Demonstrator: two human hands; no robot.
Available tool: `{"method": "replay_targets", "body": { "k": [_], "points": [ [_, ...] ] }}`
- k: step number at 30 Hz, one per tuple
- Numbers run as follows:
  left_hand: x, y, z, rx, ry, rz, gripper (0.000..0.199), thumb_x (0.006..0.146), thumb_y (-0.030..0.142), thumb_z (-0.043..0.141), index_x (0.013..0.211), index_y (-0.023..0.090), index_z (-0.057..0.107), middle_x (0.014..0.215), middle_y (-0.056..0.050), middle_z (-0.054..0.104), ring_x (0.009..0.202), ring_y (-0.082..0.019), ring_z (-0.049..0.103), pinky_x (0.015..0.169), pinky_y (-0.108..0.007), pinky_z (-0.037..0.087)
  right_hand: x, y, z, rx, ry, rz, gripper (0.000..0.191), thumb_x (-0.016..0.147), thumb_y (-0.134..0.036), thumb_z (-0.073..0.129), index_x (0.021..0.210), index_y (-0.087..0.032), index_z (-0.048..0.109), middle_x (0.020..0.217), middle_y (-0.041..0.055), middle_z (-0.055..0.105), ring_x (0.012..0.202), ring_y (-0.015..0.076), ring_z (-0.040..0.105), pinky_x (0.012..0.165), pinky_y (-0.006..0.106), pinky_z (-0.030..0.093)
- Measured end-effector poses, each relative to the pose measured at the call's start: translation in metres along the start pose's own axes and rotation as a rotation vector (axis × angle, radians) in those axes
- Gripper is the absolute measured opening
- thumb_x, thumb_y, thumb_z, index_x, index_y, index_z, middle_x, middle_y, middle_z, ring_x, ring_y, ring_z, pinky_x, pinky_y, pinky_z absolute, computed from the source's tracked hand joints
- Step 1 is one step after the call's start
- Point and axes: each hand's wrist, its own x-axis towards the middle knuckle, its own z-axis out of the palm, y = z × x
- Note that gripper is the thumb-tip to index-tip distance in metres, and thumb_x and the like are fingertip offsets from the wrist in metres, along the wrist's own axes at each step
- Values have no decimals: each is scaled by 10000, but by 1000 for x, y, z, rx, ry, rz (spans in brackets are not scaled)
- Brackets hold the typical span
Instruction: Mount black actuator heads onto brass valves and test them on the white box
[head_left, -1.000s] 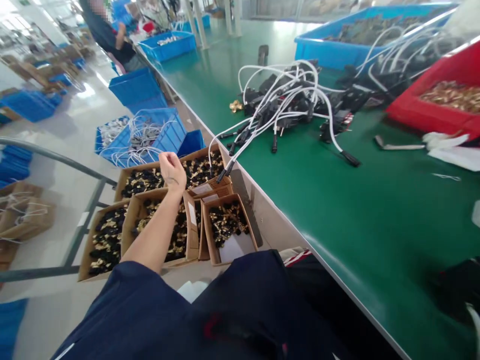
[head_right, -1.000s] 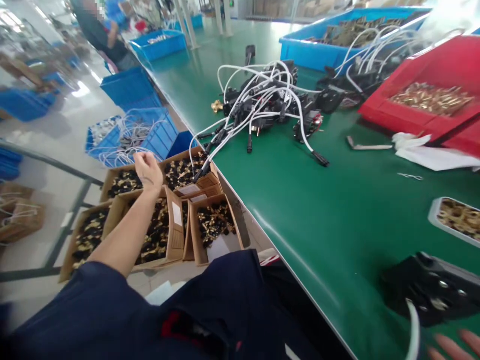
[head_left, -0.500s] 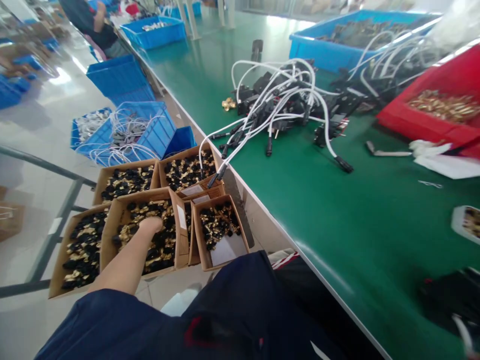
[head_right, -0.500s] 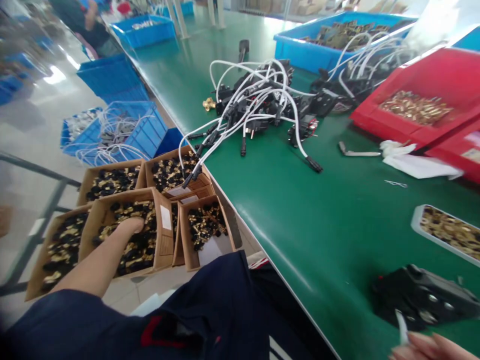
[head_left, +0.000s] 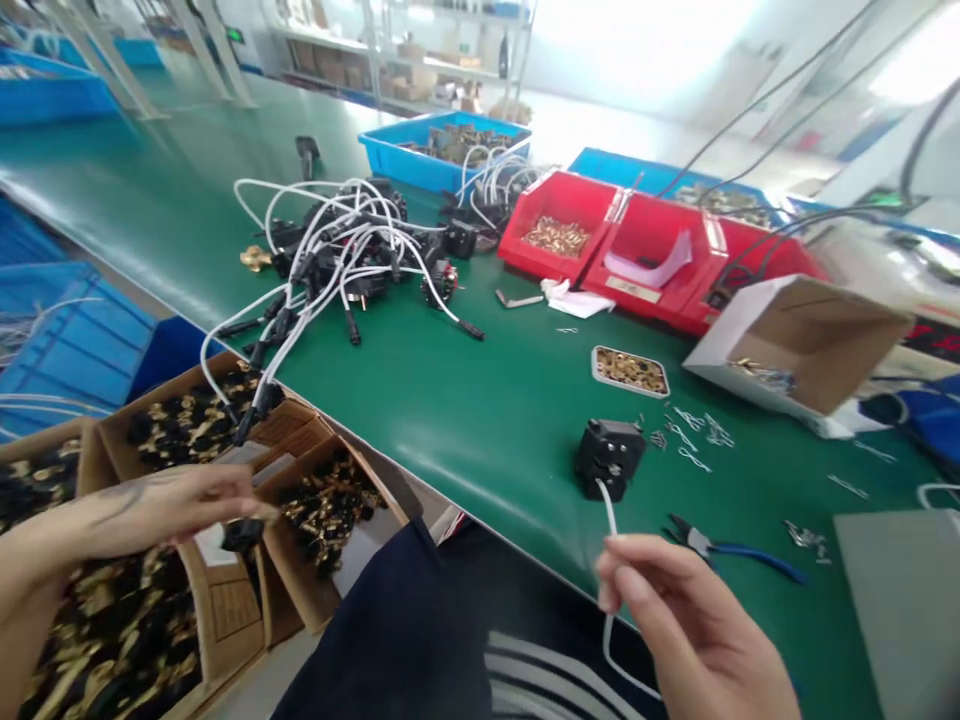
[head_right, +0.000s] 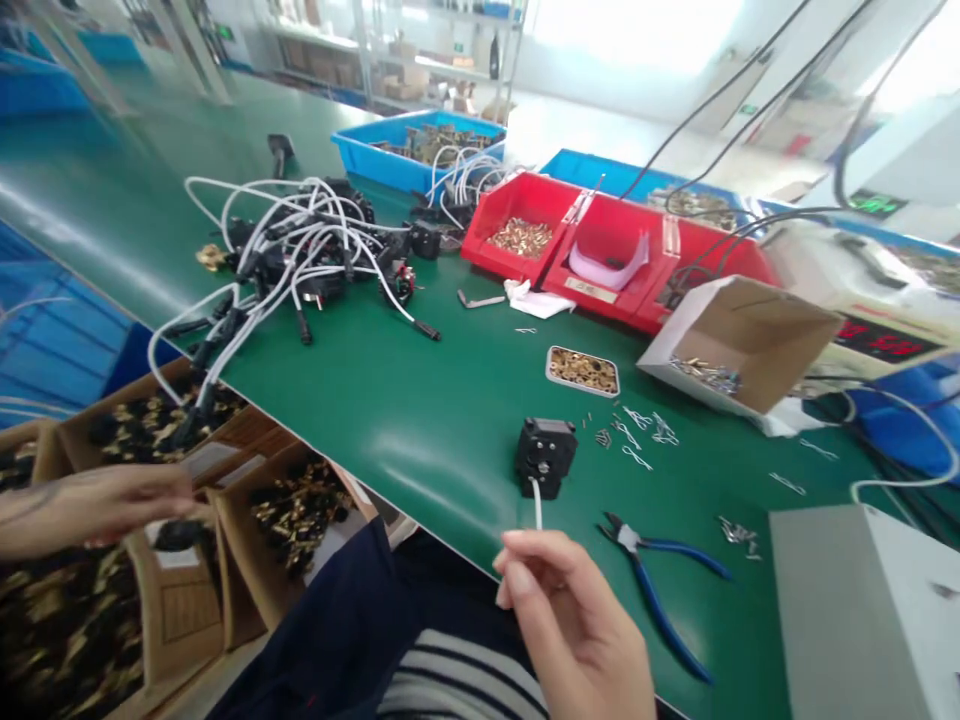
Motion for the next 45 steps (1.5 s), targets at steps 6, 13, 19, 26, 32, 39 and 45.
{"method": "replay_targets", "body": {
  "k": [6, 13, 19, 26, 32, 39, 45],
  "points": [
    [14, 77, 134, -444, -466, -180, 417, 871, 610, 649, 853, 193, 643, 630, 21, 602, 416, -66, 462, 384, -159, 343, -12, 13, 11, 398, -170, -4, 534, 862, -426, 770, 1359, -325, 605, 877, 14, 675, 680, 116, 628, 661, 226, 565],
    [4, 127, 258, -621, -644, -214, 526, 876, 713, 559, 766, 202, 509, 469, 76, 473, 358, -45, 316, 387, -167, 238, -32, 14, -14, 519, -40, 158, 512, 812, -489, 801, 1251, -259, 675, 899, 26, 654, 703, 113, 577, 681, 237, 537],
    [-18, 143, 269, -141, -337, 146, 409, 1015, 543, 409, 888, 236, 647, 675, 9, 647, 604, -132, 609, 557, -221, 469, -51, 26, -21, 685, 39, 168, 373, 904, -520, 690, 1094, -199, 695, 747, 4, 608, 595, 100, 554, 574, 221, 497],
    [-30, 147, 274, -6, -232, 647, 355, 983, 471, 566, 1282, 279, 578, 1180, -29, 628, 1090, -127, 640, 921, -166, 526, -62, 32, -24, 819, 17, 120, 344, 959, -520, 611, 1113, -230, 716, 769, 8, 625, 608, 88, 564, 574, 196, 476],
    [-29, 149, 270, 29, -213, 842, 271, 1015, 296, 557, 1275, 220, 538, 1175, -14, 607, 1171, -74, 563, 1072, -114, 405, -63, 33, -26, 783, 39, 101, 257, 940, -483, 658, 1147, -354, 739, 982, -15, 663, 869, 93, 578, 792, 172, 486],
    [-30, 144, 268, 0, -231, 860, 290, 1007, 234, 569, 1291, 192, 533, 1224, -34, 600, 1228, -86, 539, 1122, -141, 379, -59, 33, -24, 731, 43, 30, 269, 962, -516, 600, 1152, -375, 728, 1058, -9, 626, 964, 112, 552, 888, 201, 458],
    [-26, 144, 270, 54, -212, 825, 350, 980, 366, 614, 1287, 219, 533, 1219, -24, 602, 1188, -80, 573, 1079, -109, 407, -58, 29, -24, 756, 30, 87, 269, 934, -511, 642, 1122, -348, 744, 965, -8, 641, 879, 107, 565, 827, 201, 488]
  ]
}}
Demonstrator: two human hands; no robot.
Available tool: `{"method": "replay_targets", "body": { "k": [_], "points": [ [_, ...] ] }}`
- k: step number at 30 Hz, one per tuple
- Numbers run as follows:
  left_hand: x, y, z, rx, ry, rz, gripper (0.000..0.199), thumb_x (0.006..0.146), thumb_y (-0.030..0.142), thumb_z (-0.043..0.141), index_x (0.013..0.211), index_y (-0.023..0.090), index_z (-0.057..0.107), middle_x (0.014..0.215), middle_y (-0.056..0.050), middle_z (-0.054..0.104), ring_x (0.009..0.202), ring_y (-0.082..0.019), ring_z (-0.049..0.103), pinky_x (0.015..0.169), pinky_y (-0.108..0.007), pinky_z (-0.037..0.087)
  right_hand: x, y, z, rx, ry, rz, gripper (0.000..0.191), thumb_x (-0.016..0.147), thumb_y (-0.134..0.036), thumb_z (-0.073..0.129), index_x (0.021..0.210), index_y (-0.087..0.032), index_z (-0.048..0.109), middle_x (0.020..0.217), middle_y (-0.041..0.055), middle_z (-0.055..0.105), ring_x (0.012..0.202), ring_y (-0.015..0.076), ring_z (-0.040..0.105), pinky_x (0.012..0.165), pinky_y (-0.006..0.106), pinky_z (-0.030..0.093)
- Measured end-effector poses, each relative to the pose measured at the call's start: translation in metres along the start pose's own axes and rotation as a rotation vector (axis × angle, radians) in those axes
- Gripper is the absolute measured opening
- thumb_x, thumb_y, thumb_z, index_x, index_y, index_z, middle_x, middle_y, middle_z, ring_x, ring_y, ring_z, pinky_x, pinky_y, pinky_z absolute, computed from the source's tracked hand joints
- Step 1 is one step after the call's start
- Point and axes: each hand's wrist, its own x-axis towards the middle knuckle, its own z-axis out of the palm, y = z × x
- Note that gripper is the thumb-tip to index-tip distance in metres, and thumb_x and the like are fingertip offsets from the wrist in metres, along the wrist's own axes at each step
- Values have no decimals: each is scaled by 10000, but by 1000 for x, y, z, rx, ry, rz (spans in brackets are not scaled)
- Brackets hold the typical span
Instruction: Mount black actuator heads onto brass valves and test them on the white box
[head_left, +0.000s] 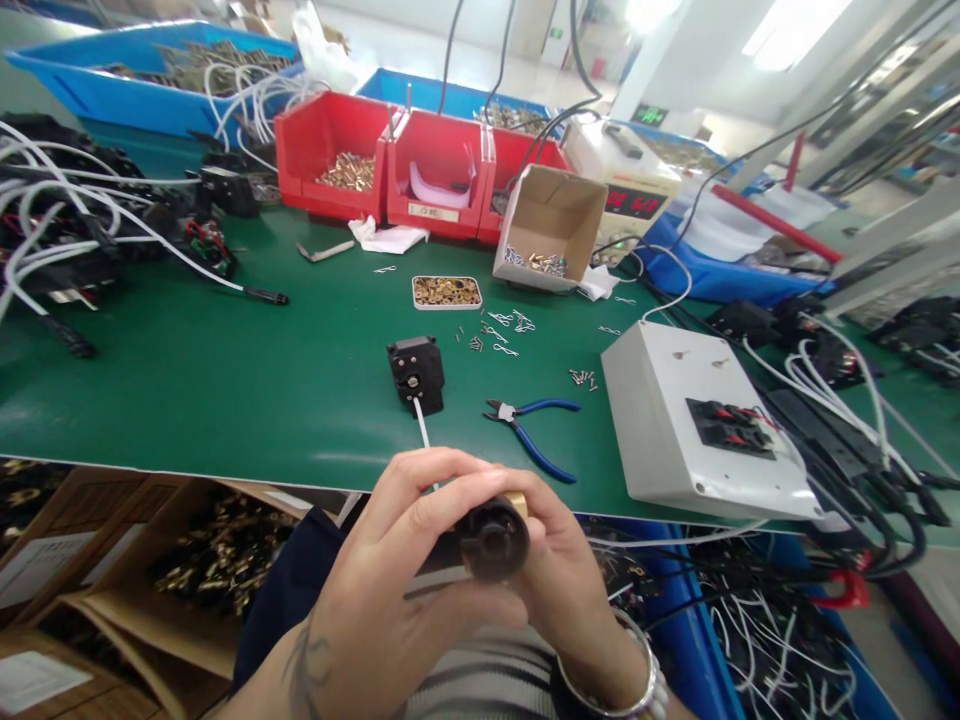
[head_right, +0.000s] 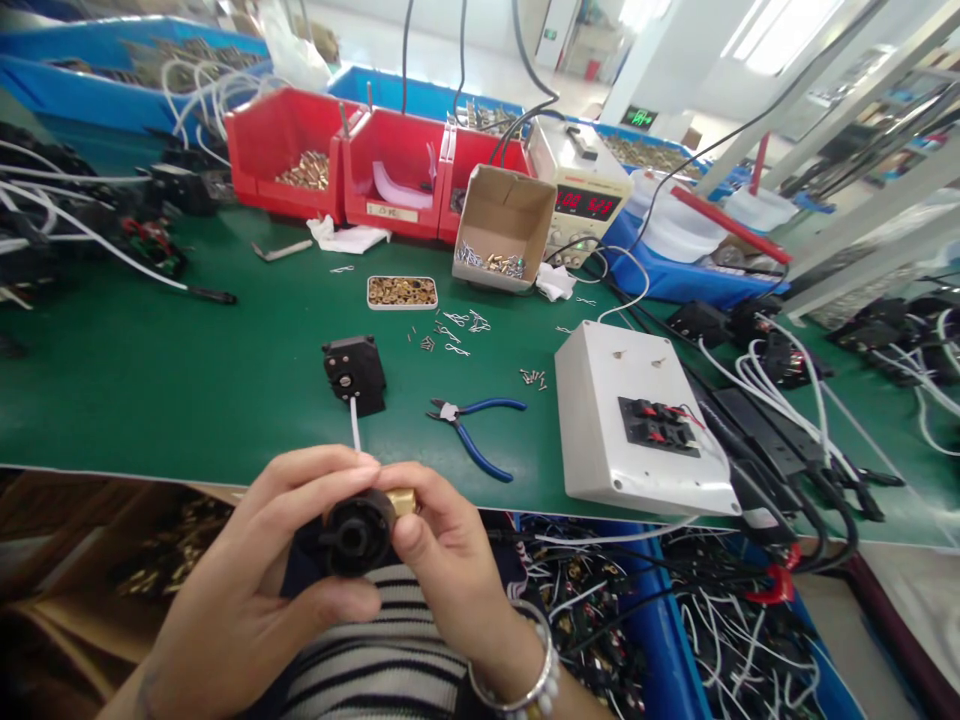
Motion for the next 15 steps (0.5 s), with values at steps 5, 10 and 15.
{"method": "replay_targets", "body": {
  "k": [5, 10, 15],
  "points": [
    [-5, 3, 5, -40, -7, -126, 367, 962, 478, 604, 1254, 259, 570, 1208, -23, 617, 1135, -114, 621, 982, -144, 501, 0, 0, 4, 92, -35, 106, 334, 852, -465, 772, 1133, -286, 744, 999, 4, 676, 906, 103, 612, 861, 198, 516],
    [-2, -21, 4, -132, 168, -277, 503, 1025, 588, 335, 1324, 266, 579, 1314, -75, 593, 1262, -224, 569, 1071, -344, 493, 0, 6, 5, 209, -76, 194, 434, 792, -415, 840, 1154, -231, 686, 1012, 45, 708, 662, 84, 603, 655, 222, 549],
    [39, -87, -6, 195, 250, -576, 839, 936, 744, 220, 1341, 83, 542, 1336, -223, 568, 1180, -312, 607, 1037, -486, 499, 0, 1, 2, 179, -117, 97, 331, 892, -193, 747, 1193, -320, 690, 1252, 29, 696, 932, 98, 673, 840, 224, 567]
  ]
}}
